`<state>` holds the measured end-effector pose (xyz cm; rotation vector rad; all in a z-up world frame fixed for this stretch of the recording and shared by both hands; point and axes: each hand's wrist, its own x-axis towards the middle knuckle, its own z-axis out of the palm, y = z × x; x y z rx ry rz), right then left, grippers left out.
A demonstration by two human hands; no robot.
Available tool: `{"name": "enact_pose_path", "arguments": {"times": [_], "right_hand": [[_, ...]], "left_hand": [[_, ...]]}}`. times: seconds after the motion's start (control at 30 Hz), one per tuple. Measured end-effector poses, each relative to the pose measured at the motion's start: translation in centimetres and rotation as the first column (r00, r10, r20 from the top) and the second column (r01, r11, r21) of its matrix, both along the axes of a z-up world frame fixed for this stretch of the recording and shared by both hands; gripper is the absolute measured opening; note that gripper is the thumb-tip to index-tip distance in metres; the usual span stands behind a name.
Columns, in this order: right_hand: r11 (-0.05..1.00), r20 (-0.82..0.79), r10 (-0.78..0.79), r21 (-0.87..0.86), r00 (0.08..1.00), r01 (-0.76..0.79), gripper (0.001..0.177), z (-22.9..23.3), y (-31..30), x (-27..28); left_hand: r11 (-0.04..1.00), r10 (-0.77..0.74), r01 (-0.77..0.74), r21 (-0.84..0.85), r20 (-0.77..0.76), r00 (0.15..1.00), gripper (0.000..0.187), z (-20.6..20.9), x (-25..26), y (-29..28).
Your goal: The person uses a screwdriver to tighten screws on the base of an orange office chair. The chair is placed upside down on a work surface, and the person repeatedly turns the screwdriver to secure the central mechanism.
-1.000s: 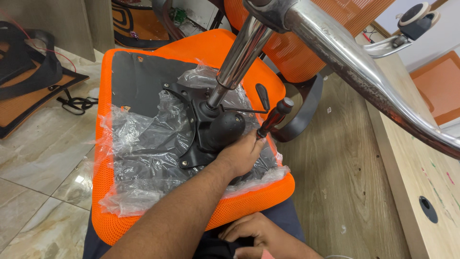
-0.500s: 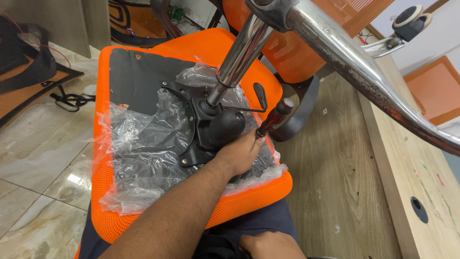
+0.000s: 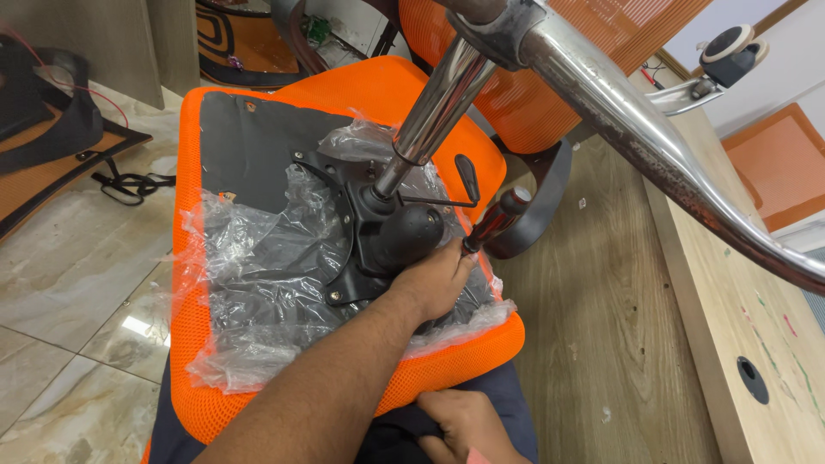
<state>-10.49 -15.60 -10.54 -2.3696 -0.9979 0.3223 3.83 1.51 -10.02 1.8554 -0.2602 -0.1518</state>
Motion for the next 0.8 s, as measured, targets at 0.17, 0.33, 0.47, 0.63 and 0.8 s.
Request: {"name": "enact_pose_path", "arguments": {"times": [0.17, 0.33, 0.47, 0.63, 0.8], "right_hand": [[0.988, 0.162, 0.01, -0.155, 0.987, 0.015, 0.038, -0.9, 2.9, 1.3], [0.991, 0.064, 0.061, -0.124, 0.996, -0.053, 0.041, 1.6, 4.7, 1.2], [0.98, -0.161, 0.178, -0.065, 0.971, -0.191, 0.048, 6.3, 4.6, 1.9], [0.959, -0.275, 0.271, 0.163, 0.923, -0.233, 0.046, 8.4, 3.3, 2.1], [0.902, -0.258, -0.246, 0.291, 0.934, 0.318, 0.023, 6.6, -0.3, 4.9]], "left_hand": [[0.999, 0.026, -0.024, -0.025, 0.064, 0.998, 0.043, -0.1, 0.2, 0.3], [0.999, 0.033, -0.033, -0.036, 0.004, 0.999, 0.044, 0.7, 0.7, 1.0], [0.999, 0.033, -0.03, -0.038, 0.063, 0.997, 0.044, -0.2, 0.6, 1.4], [0.997, 0.045, -0.039, -0.066, 0.084, 0.995, 0.047, -0.5, 0.4, 0.6], [0.998, 0.061, -0.063, 0.029, 0.065, 0.996, 0.041, -0.1, 0.2, 1.1]]}}
